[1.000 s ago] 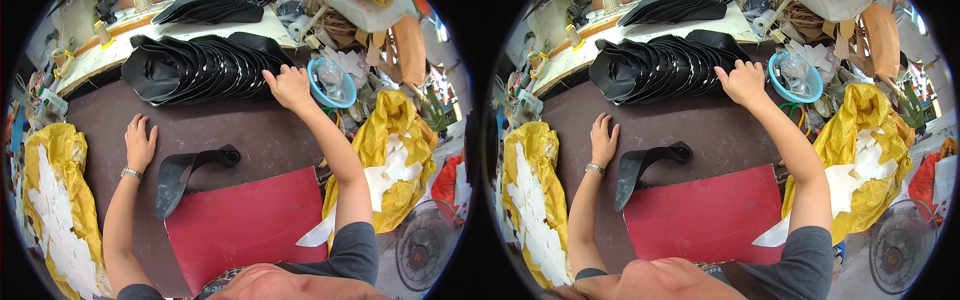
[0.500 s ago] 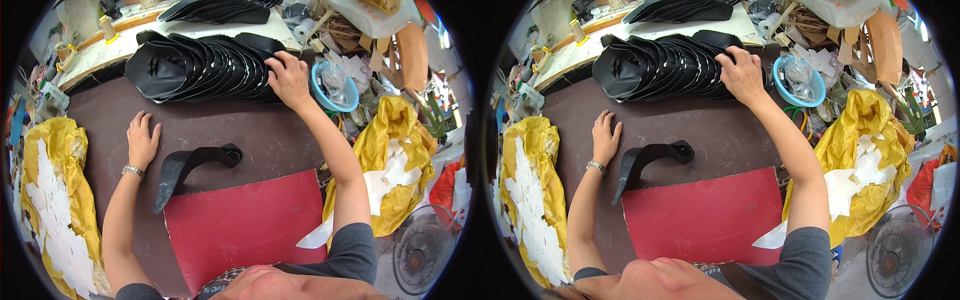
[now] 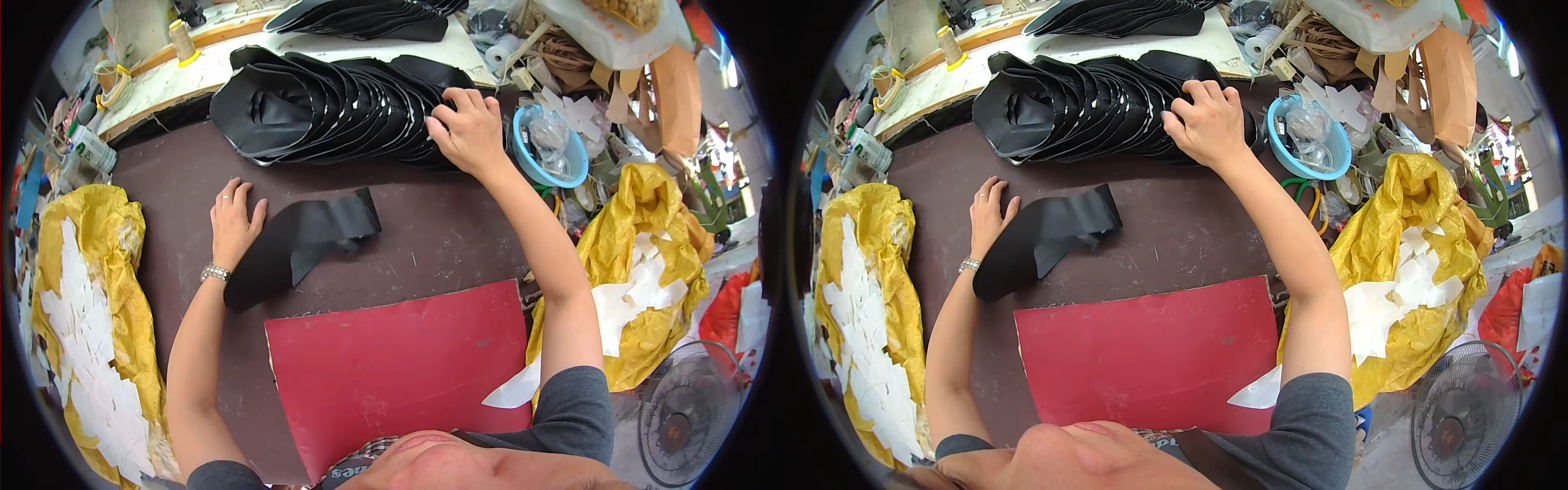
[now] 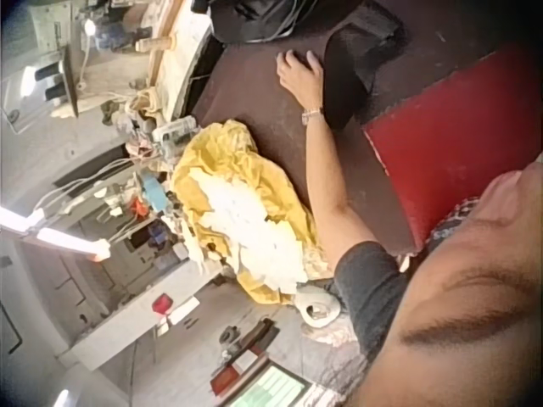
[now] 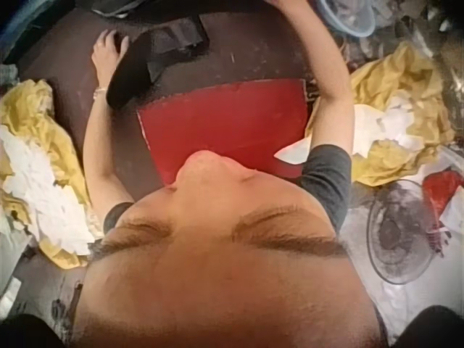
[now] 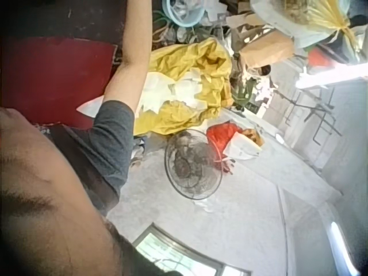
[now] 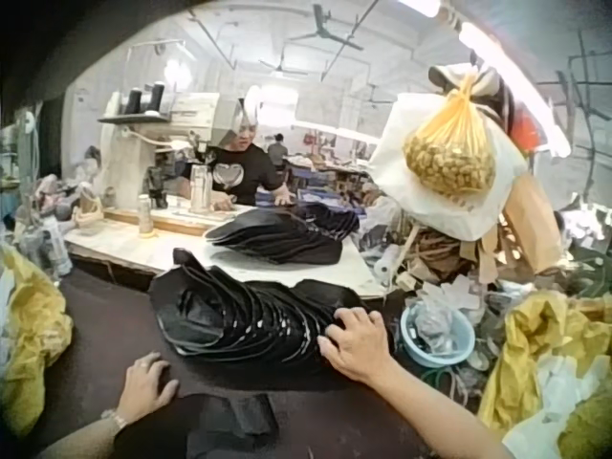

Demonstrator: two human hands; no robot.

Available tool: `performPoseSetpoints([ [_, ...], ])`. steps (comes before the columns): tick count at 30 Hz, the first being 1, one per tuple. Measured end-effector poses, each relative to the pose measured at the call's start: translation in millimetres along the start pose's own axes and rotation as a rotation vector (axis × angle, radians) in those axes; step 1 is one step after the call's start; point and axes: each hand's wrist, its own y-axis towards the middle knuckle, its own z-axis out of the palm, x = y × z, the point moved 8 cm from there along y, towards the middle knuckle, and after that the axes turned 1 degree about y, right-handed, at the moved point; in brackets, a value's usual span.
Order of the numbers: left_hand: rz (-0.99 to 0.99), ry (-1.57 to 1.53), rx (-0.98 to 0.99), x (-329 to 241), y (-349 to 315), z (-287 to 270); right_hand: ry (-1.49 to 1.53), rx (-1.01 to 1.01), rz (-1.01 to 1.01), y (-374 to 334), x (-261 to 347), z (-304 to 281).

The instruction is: The person folds and presses the edges of shoe upper pieces over reinforcement tape lining by hand and arranges the pieces onto a stack on the table.

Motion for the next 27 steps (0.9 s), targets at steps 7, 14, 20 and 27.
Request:
performPoseSetpoints([
  [7, 0.146, -0.630, 0.060, -2.9, -10.7, -12.3, -0.007, 0.007, 0.075, 8.6, 11.5, -2.1],
  [14, 0.723, -0.319, 0.214, -180.6, -69.3, -85.1, 0.049, 0.033, 0.227, -7.4, -7.9, 5.2],
  [20, 0.842, -0.465, 0.198, -211.1, -108.8, -98.1, 0.110, 0.084, 0.351, -5.8, -8.0, 13.2],
  [27, 0.641, -0.612, 0.032, -194.1, -73.5, -119.3, 0.104, 0.061, 0.361, -3.1, -6.2, 11.5],
])
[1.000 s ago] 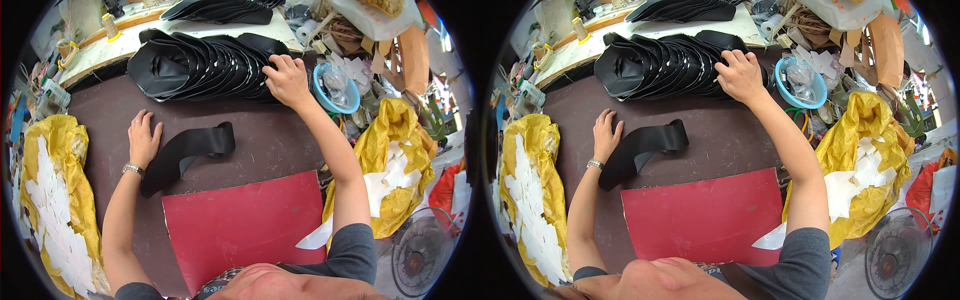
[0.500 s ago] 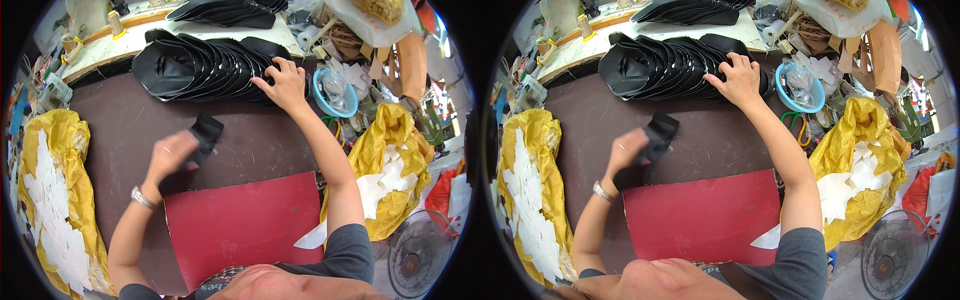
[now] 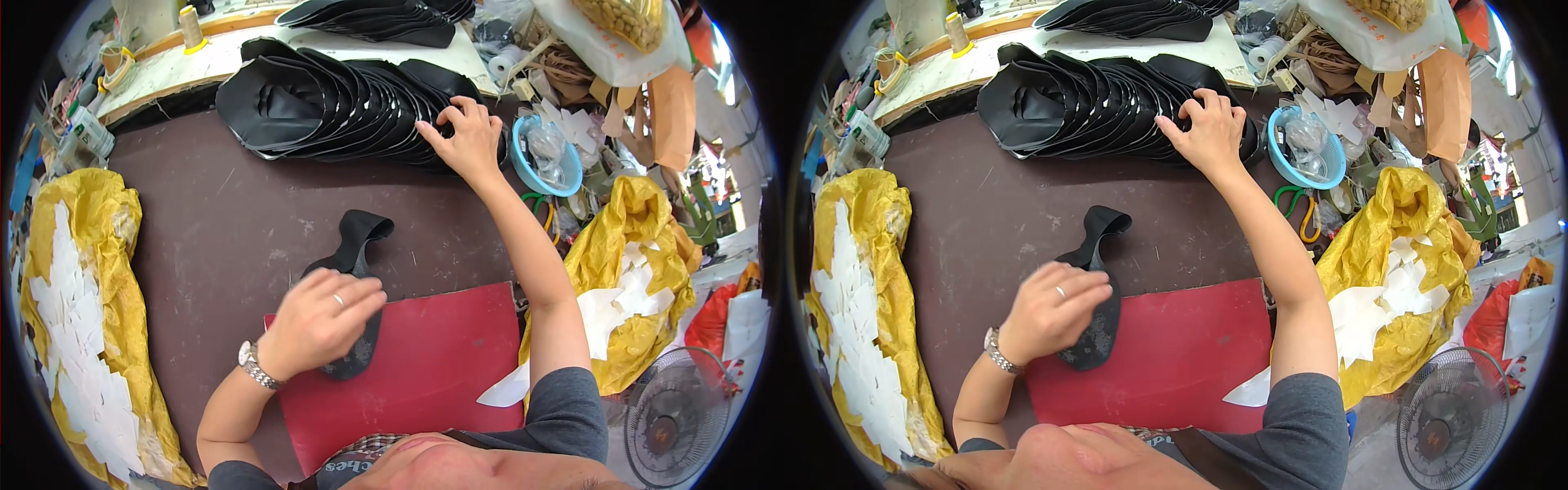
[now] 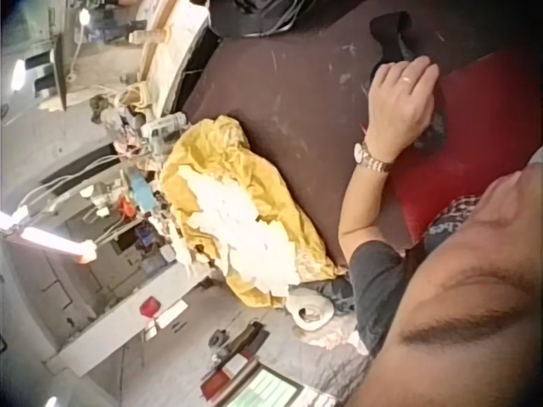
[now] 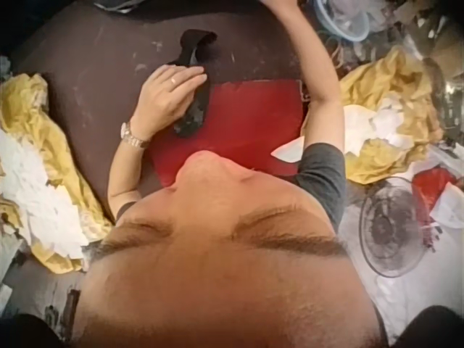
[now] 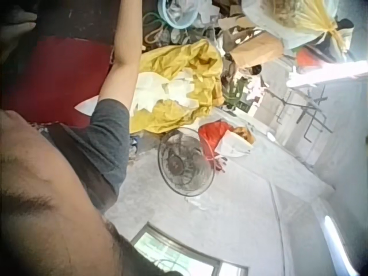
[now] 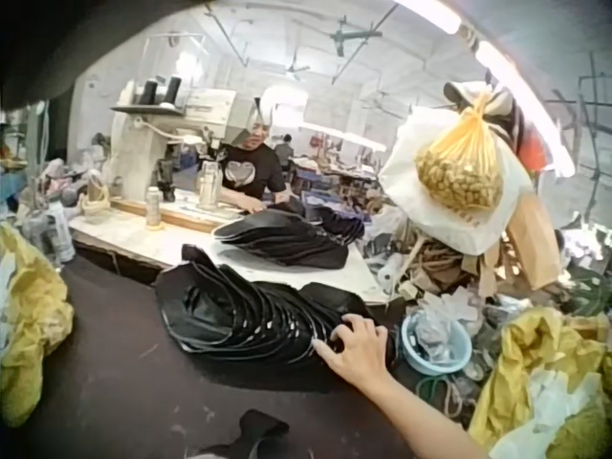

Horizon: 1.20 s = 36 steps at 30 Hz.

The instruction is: The person folds and presses the edges of shoe upper pieces over reinforcement tape lining by hand and arranges the pieces onto a stack on the table.

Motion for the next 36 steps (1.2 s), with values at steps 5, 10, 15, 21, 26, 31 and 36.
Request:
performPoseSetpoints([
  [5, -0.365, 0.185, -0.297, 65.7, -28.1, -56.3, 0.046, 0.016, 0.070, -2.2, -3.2, 1.8],
  [10, -0.712, 0.175, -0.451, 143.5, -107.4, -62.0, 0.060, -0.190, 0.012, -1.2, 16.5, -2.6],
  [15, -0.754, 0.246, -0.390, 148.3, -106.3, -49.5, 0.021, -0.163, -0.339, -7.4, 44.0, -4.3],
  [21, -0.776, 0.209, -0.386, 157.8, -114.0, -47.9, -0.051, -0.083, -0.505, -2.1, 57.5, 0.2],
  [26, -0.793, 0.218, -0.366, 162.6, -117.7, -44.5, 0.029, -0.062, -0.386, 5.4, 64.6, 0.4],
  [31, -0.778, 0.244, -0.346, 161.1, -117.8, -44.1, 0.076, -0.057, -0.162, 15.5, 69.2, 9.3],
  [36, -0.764, 0.279, -0.327, 159.9, -114.1, -43.8, 0.219, -0.022, -0.037, 7.4, 53.1, 21.6],
])
